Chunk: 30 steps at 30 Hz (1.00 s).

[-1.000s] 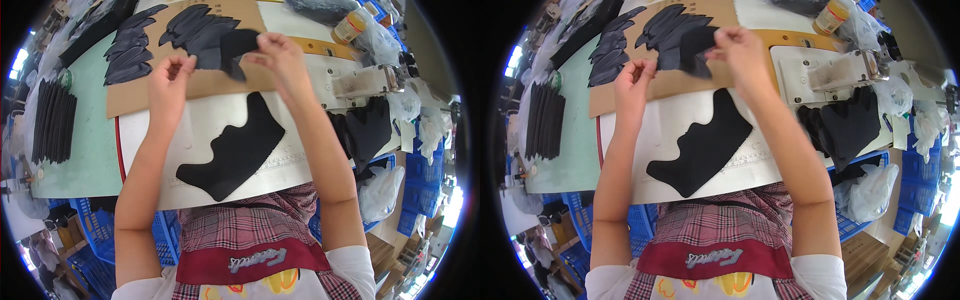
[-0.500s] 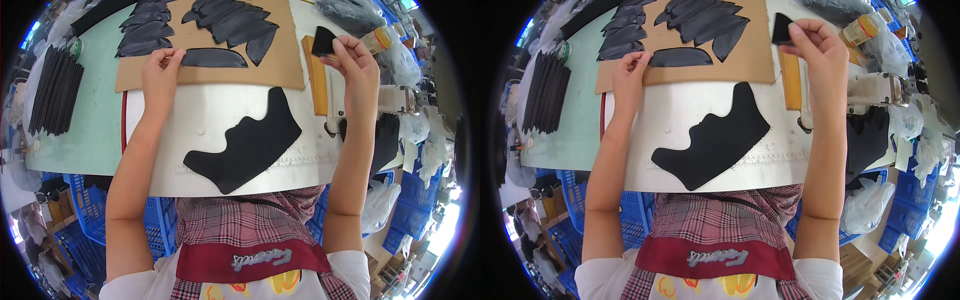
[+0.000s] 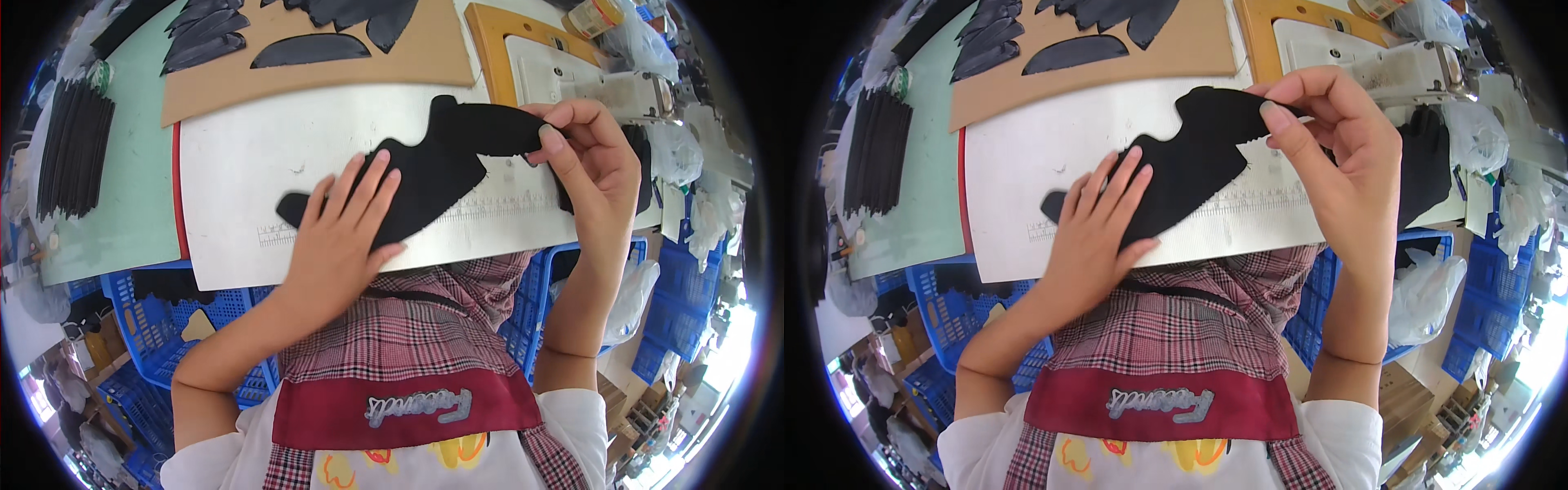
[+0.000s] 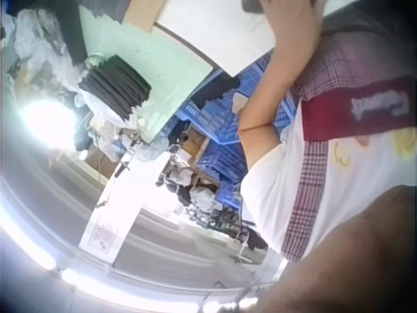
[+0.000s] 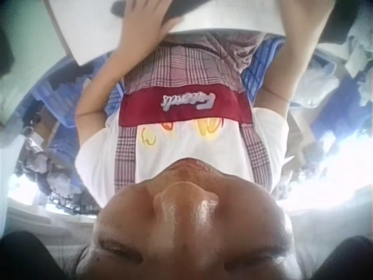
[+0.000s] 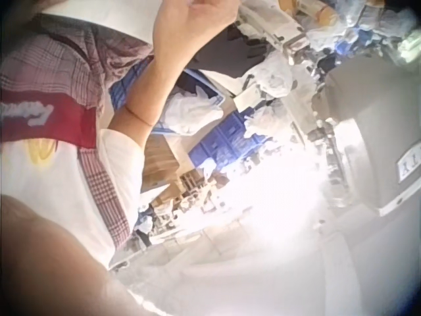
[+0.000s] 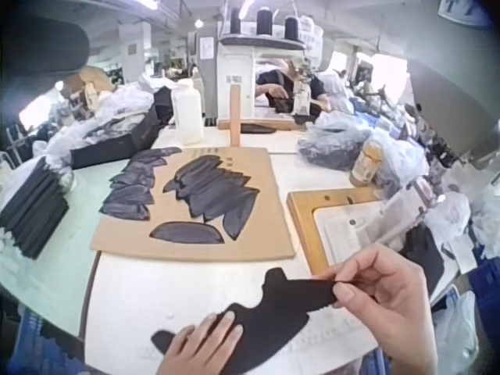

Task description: The person repeatedly picks up black fabric pieces from a stack, aligns them with a larger black fabric piece on the table, and presses them together. They occasionally use a small purple tool to trim or adjust the edges of the fabric. The process is repetitive, focusing on aligning and securing the smaller pieces onto the larger base.

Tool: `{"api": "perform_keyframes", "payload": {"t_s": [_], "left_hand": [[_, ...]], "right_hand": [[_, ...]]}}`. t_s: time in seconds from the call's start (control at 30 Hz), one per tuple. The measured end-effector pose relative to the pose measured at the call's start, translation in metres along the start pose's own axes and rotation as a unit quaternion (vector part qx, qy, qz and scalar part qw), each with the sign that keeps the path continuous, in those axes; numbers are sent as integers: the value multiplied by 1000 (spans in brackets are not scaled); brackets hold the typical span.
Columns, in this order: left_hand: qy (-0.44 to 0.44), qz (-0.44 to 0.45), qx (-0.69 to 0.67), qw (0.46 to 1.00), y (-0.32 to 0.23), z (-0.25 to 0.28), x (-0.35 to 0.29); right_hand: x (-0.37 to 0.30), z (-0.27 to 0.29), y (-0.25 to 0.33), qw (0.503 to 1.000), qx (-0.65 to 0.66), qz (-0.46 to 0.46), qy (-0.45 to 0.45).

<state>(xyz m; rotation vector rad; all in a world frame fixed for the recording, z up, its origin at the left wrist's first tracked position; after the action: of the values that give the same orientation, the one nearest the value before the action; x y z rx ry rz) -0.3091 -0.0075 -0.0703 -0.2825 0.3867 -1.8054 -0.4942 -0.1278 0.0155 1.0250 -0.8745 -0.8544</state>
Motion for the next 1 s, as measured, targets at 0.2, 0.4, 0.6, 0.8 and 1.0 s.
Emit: {"api": "perform_keyframes", "payload": {"t_s": [0.2,0.4,0.6,0.8,1.0], "left_hand": [[-25,-59,-70,995,28,23,19],[56,-52,-582,809,13,15,33],[113,89,-669,730,7,20,14],[-56,120,-608,783,4,14,-15],[-173,174,-507,826,12,13,-20]], "right_hand": [[-19,3,-5,997,61,-36,15],[-31,-2,21,995,81,-54,30],[-40,9,13,991,123,-59,13],[-42,-9,-17,982,163,-89,12],[-33,-24,-25,990,113,-76,25]]}}
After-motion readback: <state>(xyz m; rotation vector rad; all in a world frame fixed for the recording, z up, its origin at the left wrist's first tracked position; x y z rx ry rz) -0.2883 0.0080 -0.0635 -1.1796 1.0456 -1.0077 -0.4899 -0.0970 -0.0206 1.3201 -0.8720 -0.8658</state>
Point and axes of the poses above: each hand's wrist, its own x-axis towards the middle knuckle, its own z-axis out of the back of the hand, y = z × x, the point moved 5 cm from there along x, towards the middle knuckle, and after that the axes turned 3 degrees about y, right-handed, at the moved point
